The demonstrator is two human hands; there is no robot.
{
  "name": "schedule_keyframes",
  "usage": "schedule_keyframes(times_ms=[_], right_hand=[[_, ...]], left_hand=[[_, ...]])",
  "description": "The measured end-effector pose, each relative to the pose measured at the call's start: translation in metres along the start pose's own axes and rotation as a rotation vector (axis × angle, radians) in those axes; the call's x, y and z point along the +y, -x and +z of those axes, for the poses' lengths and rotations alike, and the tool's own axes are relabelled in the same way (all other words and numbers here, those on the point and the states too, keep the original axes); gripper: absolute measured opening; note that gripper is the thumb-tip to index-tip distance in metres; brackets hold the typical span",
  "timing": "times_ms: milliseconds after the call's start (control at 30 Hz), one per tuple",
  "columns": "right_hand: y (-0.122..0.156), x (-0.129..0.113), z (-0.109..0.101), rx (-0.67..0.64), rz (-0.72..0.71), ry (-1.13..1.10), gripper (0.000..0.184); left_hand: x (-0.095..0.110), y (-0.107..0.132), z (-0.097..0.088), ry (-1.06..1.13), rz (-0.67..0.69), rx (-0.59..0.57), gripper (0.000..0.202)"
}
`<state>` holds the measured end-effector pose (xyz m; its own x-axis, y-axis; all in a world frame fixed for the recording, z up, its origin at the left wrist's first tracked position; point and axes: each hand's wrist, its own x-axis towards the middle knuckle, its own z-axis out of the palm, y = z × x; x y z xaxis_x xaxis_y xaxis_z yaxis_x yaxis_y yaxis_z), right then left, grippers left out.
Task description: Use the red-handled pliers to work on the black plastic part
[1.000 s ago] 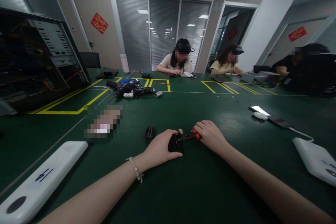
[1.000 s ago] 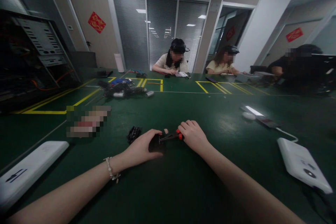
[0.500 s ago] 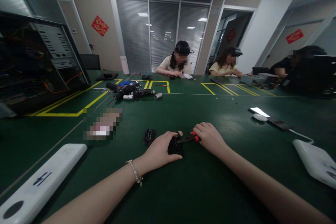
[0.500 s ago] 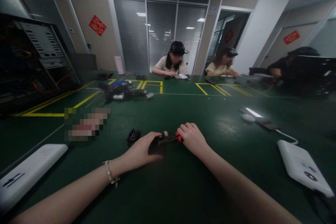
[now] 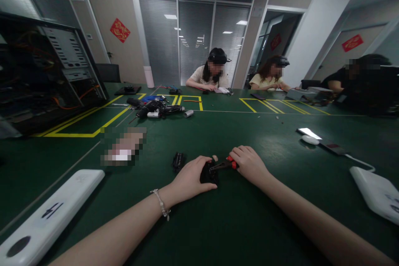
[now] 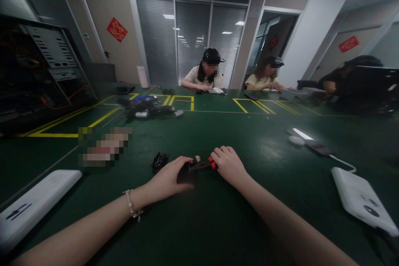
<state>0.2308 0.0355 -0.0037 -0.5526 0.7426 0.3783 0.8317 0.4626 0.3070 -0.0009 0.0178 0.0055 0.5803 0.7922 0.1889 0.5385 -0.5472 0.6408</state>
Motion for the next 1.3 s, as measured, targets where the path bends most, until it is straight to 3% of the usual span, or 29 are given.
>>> schedule_keyframes(times_ms=[367,1300], right_hand=[[0.0009,-0.0001,-0.0025,-0.003,0.014,-0.039,0.03],[0.0014,0.0017,-0.0017,-0.005,0.014,-0.002,0.021]], left_hand=[[-0.0018,-0.0008,0.0026,-0.022,0.011,0.02,0.059],[-0.0009,-0.0006,0.0026,-0.019,0.021,0.03,0.058]])
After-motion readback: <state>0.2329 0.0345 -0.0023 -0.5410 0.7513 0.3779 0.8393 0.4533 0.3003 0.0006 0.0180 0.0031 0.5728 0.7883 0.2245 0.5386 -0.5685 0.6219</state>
